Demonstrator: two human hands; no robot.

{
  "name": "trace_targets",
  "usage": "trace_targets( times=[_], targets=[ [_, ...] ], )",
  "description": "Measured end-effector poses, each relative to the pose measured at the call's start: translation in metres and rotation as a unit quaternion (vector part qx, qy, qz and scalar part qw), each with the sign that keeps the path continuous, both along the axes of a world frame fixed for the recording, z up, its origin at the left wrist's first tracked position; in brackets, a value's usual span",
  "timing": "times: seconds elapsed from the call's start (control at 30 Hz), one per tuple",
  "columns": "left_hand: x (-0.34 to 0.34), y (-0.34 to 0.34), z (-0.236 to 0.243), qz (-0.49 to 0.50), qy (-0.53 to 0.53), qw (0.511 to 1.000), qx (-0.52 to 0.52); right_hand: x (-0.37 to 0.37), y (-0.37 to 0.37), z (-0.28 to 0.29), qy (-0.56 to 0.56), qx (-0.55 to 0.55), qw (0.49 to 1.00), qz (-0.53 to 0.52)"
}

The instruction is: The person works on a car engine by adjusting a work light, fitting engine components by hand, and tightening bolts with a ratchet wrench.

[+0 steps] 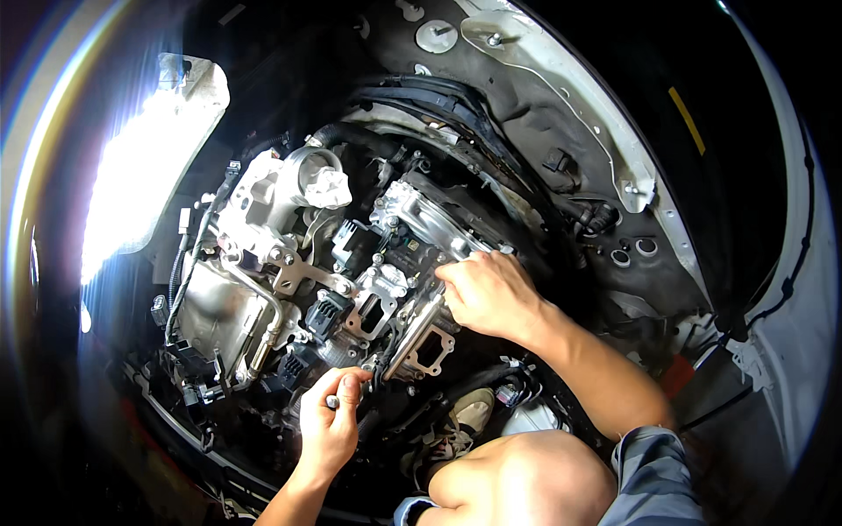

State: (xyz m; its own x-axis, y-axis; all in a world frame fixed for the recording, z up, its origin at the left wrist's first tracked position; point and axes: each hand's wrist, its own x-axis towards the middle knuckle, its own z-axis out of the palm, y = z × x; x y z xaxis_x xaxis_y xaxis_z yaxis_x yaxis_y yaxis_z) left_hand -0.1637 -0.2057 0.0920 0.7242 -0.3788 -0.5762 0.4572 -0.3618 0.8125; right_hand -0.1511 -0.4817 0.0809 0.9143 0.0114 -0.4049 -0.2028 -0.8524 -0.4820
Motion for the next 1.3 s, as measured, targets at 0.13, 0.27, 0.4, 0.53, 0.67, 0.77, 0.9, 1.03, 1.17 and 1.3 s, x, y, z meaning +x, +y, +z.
trace_targets(
  times=[0.13,0.27,0.4,0.53,0.67,0.77,0.9,1.03,1.17,1.3],
  targets=[
    [0.01,-0.015,0.003,-0.109,-0.181,0.971,0.115,0.016,-0.008,-0.008,0.087,0.036,0.996,0.005],
    [0.014,-0.043,-0.003,-0.16,-0.233,0.947,0.155,0.018,-0.011,-0.012,0.1,0.04,0.994,0.001],
    [0.011,-0.057,-0.01,-0.182,-0.249,0.935,0.174,0.024,-0.008,-0.017,0.099,0.033,0.994,0.016],
    [0.013,-0.058,-0.012,-0.163,-0.268,0.936,0.158,0.032,-0.011,-0.023,0.095,0.059,0.989,0.096],
    [0.013,-0.054,-0.014,-0.137,-0.25,0.948,0.14,0.037,-0.007,-0.025,0.125,0.07,0.986,0.084],
    [0.015,-0.047,-0.018,-0.104,-0.229,0.965,0.08,0.039,-0.005,-0.023,0.157,0.066,0.983,0.065],
    [0.021,-0.047,-0.015,-0.059,-0.153,0.986,-0.013,0.03,-0.003,-0.022,0.121,0.059,0.99,0.034],
    [0.02,-0.045,-0.017,-0.042,-0.16,0.986,-0.022,0.015,0.004,-0.004,0.024,0.05,0.998,-0.027],
    [0.02,-0.056,-0.018,-0.073,-0.251,0.96,0.102,-0.003,0.006,0.003,-0.073,0.005,0.997,0.023],
    [0.031,-0.078,-0.022,-0.141,-0.293,0.933,0.154,-0.013,0.011,0.003,-0.072,0.003,0.997,0.021]
  ],
)
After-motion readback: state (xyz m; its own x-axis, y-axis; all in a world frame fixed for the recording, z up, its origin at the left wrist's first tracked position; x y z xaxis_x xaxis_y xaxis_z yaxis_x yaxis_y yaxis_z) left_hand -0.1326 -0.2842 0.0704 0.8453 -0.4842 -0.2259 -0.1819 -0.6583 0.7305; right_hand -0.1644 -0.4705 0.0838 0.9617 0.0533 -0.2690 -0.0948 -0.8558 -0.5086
